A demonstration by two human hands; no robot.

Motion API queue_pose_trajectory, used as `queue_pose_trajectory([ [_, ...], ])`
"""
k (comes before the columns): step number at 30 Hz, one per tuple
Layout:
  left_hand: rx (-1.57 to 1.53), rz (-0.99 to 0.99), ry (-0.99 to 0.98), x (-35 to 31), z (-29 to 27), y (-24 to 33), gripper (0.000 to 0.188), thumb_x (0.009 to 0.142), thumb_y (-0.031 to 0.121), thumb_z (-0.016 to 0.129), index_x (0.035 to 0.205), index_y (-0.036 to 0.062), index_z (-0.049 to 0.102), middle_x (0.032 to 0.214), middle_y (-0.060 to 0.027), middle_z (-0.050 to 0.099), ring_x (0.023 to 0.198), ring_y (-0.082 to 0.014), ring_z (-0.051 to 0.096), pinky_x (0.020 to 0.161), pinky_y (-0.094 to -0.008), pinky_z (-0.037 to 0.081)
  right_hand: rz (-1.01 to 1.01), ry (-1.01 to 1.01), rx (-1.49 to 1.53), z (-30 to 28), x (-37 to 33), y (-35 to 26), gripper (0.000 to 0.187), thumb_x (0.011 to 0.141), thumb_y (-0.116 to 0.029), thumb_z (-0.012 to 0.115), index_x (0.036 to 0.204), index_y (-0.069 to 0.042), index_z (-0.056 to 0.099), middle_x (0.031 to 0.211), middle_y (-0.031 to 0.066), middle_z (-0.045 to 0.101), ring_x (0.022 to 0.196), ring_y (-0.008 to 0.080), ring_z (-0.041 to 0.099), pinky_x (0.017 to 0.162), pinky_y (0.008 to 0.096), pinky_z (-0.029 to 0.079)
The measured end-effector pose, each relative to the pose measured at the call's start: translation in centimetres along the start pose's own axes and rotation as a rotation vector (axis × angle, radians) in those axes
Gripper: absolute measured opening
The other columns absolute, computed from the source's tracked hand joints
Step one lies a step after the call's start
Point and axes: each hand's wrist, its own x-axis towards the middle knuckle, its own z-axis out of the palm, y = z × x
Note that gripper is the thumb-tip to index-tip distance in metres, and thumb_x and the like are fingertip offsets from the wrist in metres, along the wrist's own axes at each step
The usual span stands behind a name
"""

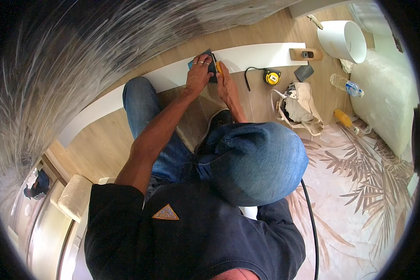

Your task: The person uses a piece of sandpaper to sand the edges and surface of a white wooden plank while sitting on the floor, then stands up and places the plank onto the top of a cabinet.

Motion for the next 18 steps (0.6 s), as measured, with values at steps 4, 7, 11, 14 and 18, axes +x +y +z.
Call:
queue_pose_trajectory([
  [4,-0.01,-0.004,-0.006,0.0,-0.3,0.3,0.062,0.073,0.012,0.079,0.13,0.0051,0.054,0.136,-0.0072,0.047,0.131,-0.0316,0.041,0.106,-0.0401,0.043,-0.101,0.064,-0.024,0.6,0.4,1.1,0.047,0.102,-0.023,0.044,0.146,-0.01,0.037,0.124,0.0273,0.058,0.108,0.0458,0.059,0.089,0.0484,0.047],
  [7,0.003,0.003,0.001,-0.1,-0.2,0.2,0.061,0.073,0.011,0.079,0.129,0.0047,0.054,0.136,-0.0078,0.048,0.131,-0.0319,0.042,0.106,-0.0401,0.043,-0.09,0.07,-0.095,0.7,0.3,1.1,0.049,0.1,-0.022,0.047,0.147,-0.013,0.036,0.113,0.0296,0.062,0.097,0.0478,0.062,0.081,0.0533,0.049],
  [11,0.075,0.031,0.027,0.0,0.2,0.0,0.064,0.073,0.019,0.079,0.129,0.0037,0.054,0.136,-0.0085,0.046,0.129,-0.0325,0.042,0.102,-0.0418,0.047,0.084,-0.061,-0.316,0.1,0.7,-1.5,0.053,0.096,-0.018,0.05,0.147,-0.013,0.034,0.1,0.0314,0.064,0.09,0.0482,0.063,0.075,0.0564,0.049],
  [14,0.081,0.036,0.028,0.2,0.6,-0.4,0.063,0.072,0.02,0.079,0.128,0.0039,0.055,0.135,-0.0083,0.046,0.13,-0.0321,0.042,0.102,-0.0417,0.047,-0.13,0.032,-0.276,0.7,1.4,-0.1,0.055,0.094,-0.017,0.052,0.146,-0.013,0.035,0.097,0.0308,0.065,0.088,0.0483,0.063,0.073,0.0567,0.049],
  [18,0.068,0.045,0.0,0.4,0.3,-0.2,0.063,0.072,0.02,0.08,0.127,0.0045,0.054,0.134,-0.0078,0.046,0.13,-0.0312,0.041,0.103,-0.0416,0.047,-0.166,0.057,-0.264,0.5,1.7,0.0,0.052,0.094,-0.018,0.052,0.144,-0.012,0.038,0.095,0.0316,0.064,0.086,0.0498,0.062,0.072,0.0571,0.049],
])
